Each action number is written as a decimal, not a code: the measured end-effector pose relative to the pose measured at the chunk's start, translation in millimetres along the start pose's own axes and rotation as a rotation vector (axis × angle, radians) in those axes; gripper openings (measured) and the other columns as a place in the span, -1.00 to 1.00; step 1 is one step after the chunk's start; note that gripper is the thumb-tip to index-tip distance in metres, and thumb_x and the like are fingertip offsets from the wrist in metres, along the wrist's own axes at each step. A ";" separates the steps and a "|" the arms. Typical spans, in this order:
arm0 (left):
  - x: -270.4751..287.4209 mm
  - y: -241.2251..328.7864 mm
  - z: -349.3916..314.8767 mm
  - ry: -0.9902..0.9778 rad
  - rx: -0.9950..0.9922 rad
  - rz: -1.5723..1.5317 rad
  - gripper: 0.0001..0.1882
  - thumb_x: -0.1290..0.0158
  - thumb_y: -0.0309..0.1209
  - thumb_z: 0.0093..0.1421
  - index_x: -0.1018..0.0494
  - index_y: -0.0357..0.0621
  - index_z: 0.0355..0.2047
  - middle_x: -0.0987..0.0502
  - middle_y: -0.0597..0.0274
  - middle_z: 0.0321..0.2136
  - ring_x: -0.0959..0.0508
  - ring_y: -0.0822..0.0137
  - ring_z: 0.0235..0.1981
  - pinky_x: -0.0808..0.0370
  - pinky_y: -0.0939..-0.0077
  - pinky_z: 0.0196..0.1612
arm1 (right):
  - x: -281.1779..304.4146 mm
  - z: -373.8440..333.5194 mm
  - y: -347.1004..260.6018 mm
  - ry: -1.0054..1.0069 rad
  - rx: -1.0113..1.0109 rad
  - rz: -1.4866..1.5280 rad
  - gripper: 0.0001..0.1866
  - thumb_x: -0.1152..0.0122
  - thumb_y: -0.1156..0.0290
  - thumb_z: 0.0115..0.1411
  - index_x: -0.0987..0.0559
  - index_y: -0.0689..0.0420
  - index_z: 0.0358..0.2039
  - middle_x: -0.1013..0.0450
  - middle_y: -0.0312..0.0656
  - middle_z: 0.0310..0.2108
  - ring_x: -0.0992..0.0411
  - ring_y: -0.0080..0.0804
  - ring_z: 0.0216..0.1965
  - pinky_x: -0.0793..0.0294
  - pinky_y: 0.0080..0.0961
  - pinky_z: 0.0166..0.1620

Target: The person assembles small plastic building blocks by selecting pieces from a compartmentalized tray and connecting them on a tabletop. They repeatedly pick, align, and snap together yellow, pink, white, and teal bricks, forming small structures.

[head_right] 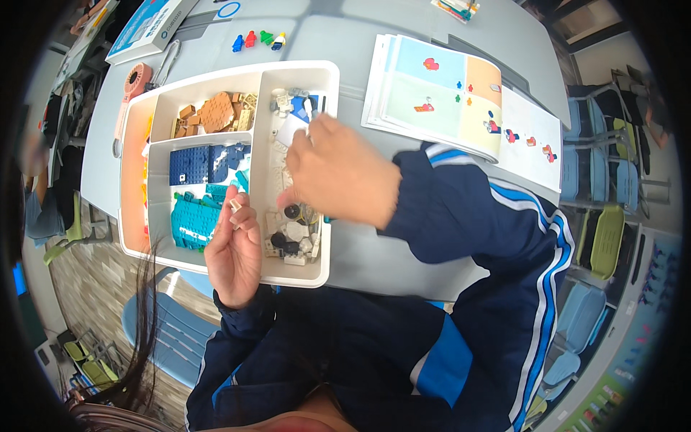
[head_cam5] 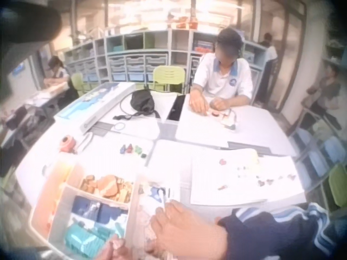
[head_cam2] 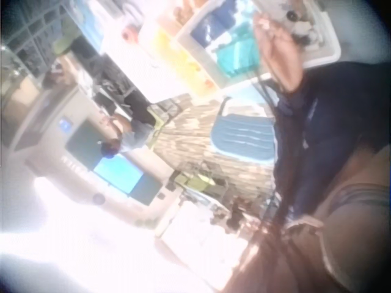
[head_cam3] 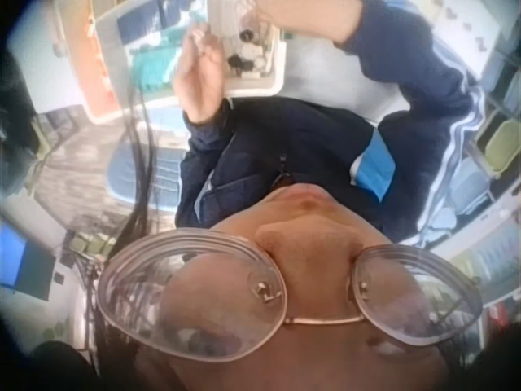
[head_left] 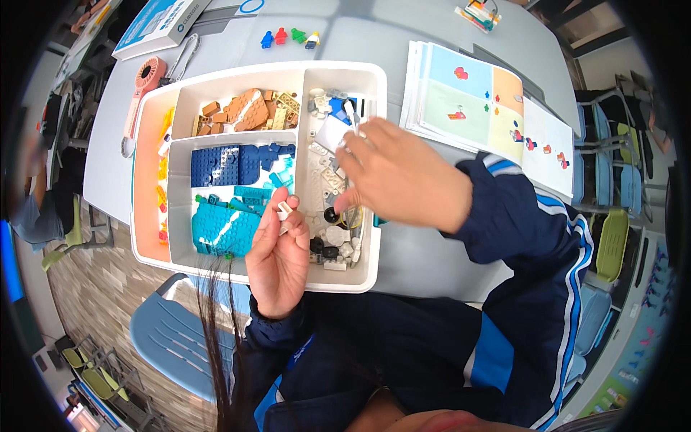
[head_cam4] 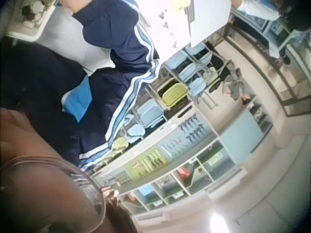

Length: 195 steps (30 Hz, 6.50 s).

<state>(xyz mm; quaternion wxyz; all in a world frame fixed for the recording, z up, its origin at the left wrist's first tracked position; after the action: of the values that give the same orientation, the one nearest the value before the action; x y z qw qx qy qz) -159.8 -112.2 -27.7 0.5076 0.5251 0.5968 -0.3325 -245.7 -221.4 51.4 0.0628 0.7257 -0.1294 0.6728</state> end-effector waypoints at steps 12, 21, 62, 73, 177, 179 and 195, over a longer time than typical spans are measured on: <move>-0.8 3.7 0.1 -0.010 -0.025 0.020 -0.55 0.15 -0.45 0.46 -0.13 -0.40 0.27 -0.35 0.03 0.01 -0.35 0.40 -0.17 -0.44 0.57 0.01 | -47.3 20.2 -13.6 -0.122 -0.127 -0.346 -0.12 0.12 -0.27 0.27 -0.38 0.33 0.24 -0.35 0.44 0.10 -0.40 0.42 0.06 0.13 0.34 0.33; 1.6 2.7 -2.9 0.025 0.033 0.017 -0.55 0.11 -0.40 0.45 -0.17 -0.34 0.27 -0.39 0.07 0.00 -0.42 0.41 -0.15 -0.48 0.54 0.03 | -53.5 18.0 -36.9 -0.192 -0.106 -0.374 0.00 0.07 -0.35 0.16 -0.37 0.42 0.22 -0.38 0.40 0.07 -0.37 0.21 0.13 0.06 0.20 0.37; -10.8 1.7 3.7 0.082 0.074 0.160 -0.44 0.29 -0.34 0.48 0.07 -0.34 0.40 0.09 -0.12 0.44 0.04 0.07 0.47 -0.04 0.24 0.47 | -23.8 -7.0 -11.7 -0.118 0.061 0.110 -0.27 -0.29 -0.06 0.03 -0.56 0.37 -0.02 -0.46 0.03 0.03 -0.31 -0.05 0.20 -0.04 -0.03 0.41; -3.6 3.7 -0.9 0.098 0.078 0.158 -0.44 0.29 -0.34 0.48 0.07 -0.30 0.40 0.14 -0.12 0.45 0.07 0.06 0.47 -0.05 0.22 0.46 | -32.6 -18.8 -44.2 -0.194 0.150 0.203 -0.17 -0.25 -0.10 -0.10 -0.53 0.34 0.04 -0.43 0.09 0.06 -0.33 -0.04 0.16 -0.03 0.13 0.39; 2.4 2.3 -4.0 0.140 0.087 -0.323 -0.44 0.32 -0.41 0.45 0.07 -0.29 0.41 0.18 -0.21 0.44 0.08 -0.02 0.47 -0.05 0.15 0.47 | -37.0 -22.2 -55.7 -0.224 0.372 0.208 -0.62 -0.18 0.02 0.07 -0.58 0.14 -0.44 -0.49 -0.35 -0.44 -0.41 -0.41 -0.24 -0.27 -0.50 -0.07; 1.9 2.2 -3.8 0.128 0.086 -0.331 -0.44 0.32 -0.41 0.45 0.07 -0.29 0.41 0.17 -0.21 0.44 0.08 -0.02 0.47 -0.04 0.15 0.47 | -37.6 -20.8 -53.3 -0.207 0.363 0.181 -0.63 -0.17 0.06 0.09 -0.58 0.16 -0.44 -0.49 -0.32 -0.45 -0.42 -0.38 -0.24 -0.28 -0.48 -0.06; 0.8 3.3 -3.8 0.085 0.078 -0.326 -0.45 0.37 -0.40 0.46 0.04 -0.27 0.41 0.14 -0.21 0.44 0.03 -0.02 0.46 -0.05 0.14 0.46 | -14.8 -0.3 -18.4 -0.191 0.243 0.151 -0.30 -0.32 -0.03 -0.16 -0.56 0.29 -0.12 -0.45 0.00 -0.07 -0.38 -0.07 0.08 -0.28 -0.16 0.23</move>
<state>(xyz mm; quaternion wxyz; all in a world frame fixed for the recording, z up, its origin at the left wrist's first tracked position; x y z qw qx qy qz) -157.5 -107.6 -27.0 0.4004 0.4543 0.6817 -0.4106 -241.9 -202.2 38.2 -0.0887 0.7769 -0.1067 0.6142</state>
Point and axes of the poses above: each hand's wrist, its own z-axis towards the middle knuckle, its own x-axis out of the back of the hand, y = z × x, the point moved 9 cm from there along z, towards the middle knuckle
